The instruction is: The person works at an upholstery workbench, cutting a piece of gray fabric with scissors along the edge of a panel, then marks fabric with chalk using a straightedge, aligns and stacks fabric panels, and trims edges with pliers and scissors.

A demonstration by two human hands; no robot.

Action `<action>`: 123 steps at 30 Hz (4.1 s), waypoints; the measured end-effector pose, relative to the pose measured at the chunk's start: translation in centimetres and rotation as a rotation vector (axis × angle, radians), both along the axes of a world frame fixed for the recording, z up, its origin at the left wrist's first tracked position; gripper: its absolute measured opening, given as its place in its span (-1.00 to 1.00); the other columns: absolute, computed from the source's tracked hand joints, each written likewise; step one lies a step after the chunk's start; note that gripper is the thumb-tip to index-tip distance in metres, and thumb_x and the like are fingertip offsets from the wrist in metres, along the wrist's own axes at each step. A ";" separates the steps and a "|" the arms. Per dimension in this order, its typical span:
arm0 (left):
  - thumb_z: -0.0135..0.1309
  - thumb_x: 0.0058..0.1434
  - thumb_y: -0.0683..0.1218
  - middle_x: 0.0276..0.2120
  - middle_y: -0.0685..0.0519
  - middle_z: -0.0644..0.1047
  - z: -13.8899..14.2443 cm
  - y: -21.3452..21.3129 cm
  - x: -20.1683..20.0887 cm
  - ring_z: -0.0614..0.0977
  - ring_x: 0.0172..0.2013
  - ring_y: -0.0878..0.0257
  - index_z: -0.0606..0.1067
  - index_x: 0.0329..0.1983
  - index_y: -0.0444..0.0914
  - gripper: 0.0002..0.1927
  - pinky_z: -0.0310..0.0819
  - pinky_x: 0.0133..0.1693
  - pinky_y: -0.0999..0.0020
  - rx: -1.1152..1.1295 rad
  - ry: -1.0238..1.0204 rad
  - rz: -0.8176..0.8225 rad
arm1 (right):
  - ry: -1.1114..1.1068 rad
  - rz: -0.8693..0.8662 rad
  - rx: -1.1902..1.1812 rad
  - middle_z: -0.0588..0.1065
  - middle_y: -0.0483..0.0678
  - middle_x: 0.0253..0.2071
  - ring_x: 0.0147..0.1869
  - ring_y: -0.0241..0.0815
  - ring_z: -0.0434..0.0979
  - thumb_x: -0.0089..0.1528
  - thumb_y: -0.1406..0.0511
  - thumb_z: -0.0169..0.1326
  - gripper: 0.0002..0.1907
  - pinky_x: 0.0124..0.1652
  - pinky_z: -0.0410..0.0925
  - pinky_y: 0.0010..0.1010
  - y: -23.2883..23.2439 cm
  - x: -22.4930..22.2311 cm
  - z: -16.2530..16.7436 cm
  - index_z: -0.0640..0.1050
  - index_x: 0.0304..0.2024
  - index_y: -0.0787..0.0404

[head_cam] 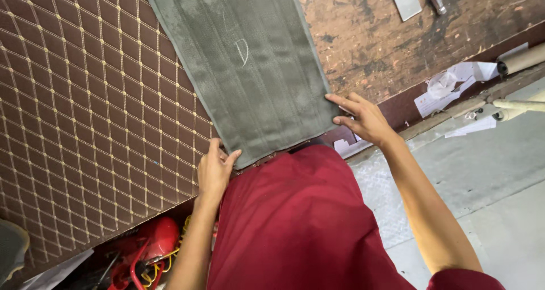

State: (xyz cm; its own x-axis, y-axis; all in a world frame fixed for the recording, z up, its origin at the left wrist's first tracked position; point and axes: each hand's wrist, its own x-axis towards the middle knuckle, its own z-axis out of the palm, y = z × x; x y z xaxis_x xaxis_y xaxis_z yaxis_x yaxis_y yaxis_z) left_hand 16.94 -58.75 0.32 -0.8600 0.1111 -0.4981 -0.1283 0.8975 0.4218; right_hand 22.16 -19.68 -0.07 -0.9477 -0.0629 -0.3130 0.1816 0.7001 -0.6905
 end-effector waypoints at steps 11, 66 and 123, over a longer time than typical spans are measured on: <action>0.26 0.19 0.19 0.35 -0.10 0.33 1.2 2.7 -4.6 0.24 0.41 -0.11 0.43 0.30 -0.17 -0.33 0.04 0.35 -0.27 0.120 0.545 -0.435 | -0.017 0.001 0.010 0.48 0.05 -0.02 0.04 0.03 0.55 0.11 0.26 0.33 -0.18 0.01 0.41 -0.21 -1.3 -3.9 2.7 0.36 0.41 -0.16; 0.22 -0.09 0.49 0.51 0.19 0.01 -1.4 23.0 -41.0 -0.09 0.48 -0.08 0.00 0.55 -0.03 0.22 -0.38 0.23 -0.67 -0.096 0.334 -0.552 | -0.523 0.090 0.196 0.55 -0.17 0.07 0.01 -0.02 0.63 0.04 -0.08 0.29 0.11 -0.15 0.48 -0.16 -0.2 -13.3 1.7 0.01 0.54 -0.42; -0.10 0.37 0.24 0.51 0.11 0.17 -4.5 22.6 -40.9 0.04 0.51 -0.04 0.27 0.50 -0.04 -0.34 -0.34 0.38 -0.44 -0.033 0.587 -0.523 | 0.364 -0.748 0.163 0.52 0.14 -0.17 -0.15 0.15 0.57 0.25 0.27 0.25 -0.72 -0.14 0.40 -0.16 4.2 -34.0 -2.7 0.55 -0.04 0.25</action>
State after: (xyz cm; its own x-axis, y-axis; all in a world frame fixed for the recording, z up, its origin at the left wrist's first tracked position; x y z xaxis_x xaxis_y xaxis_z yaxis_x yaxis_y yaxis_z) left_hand -23.91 -36.15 -4.22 -0.8236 0.5670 0.0112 0.5496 0.7932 0.2621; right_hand -11.83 -15.52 -2.73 -0.7654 0.6399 0.0689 0.4223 0.5801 -0.6966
